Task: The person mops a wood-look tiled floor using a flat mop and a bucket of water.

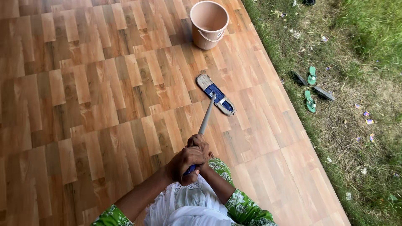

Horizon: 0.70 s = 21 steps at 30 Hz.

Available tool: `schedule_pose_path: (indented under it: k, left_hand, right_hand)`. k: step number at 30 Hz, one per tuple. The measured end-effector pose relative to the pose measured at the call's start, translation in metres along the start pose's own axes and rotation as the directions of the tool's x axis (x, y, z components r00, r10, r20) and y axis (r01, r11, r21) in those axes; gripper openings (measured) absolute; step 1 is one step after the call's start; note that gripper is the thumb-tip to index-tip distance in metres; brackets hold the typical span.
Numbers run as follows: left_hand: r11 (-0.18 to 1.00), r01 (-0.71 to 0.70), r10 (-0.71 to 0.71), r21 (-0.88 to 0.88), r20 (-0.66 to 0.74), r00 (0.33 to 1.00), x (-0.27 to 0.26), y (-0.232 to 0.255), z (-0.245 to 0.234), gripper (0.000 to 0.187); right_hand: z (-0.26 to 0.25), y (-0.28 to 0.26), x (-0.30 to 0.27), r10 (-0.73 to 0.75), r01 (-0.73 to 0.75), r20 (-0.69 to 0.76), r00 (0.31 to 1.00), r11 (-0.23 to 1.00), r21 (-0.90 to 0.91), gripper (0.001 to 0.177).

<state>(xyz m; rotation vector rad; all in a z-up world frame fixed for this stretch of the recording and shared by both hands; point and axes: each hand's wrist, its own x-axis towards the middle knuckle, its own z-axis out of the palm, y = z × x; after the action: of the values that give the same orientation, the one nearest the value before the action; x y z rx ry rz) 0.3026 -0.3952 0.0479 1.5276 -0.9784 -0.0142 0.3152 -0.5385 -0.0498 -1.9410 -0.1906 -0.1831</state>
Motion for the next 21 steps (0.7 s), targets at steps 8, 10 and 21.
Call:
schedule_pose_path:
  k: [8,10,21]
  left_hand:
    - [0.970,0.175,-0.112,0.170,-0.330,0.937,-0.106,0.105,-0.061,0.028]
    - [0.956,0.207,-0.100,0.210,-0.430,0.897,-0.123,0.105,-0.063,0.030]
    - [0.943,0.183,0.041,0.278,-0.643,0.764,-0.170,-0.011,-0.068,0.035]
  right_hand:
    - [0.117,-0.076,-0.034,-0.221,0.161,0.401,0.889,0.971,0.178,0.023]
    - [0.138,-0.073,-0.033,-0.294,0.221,0.494,0.818,0.954,0.201,0.023]
    - [0.199,0.010,0.023,-0.392,0.378,0.770,0.503,0.901,0.212,0.016]
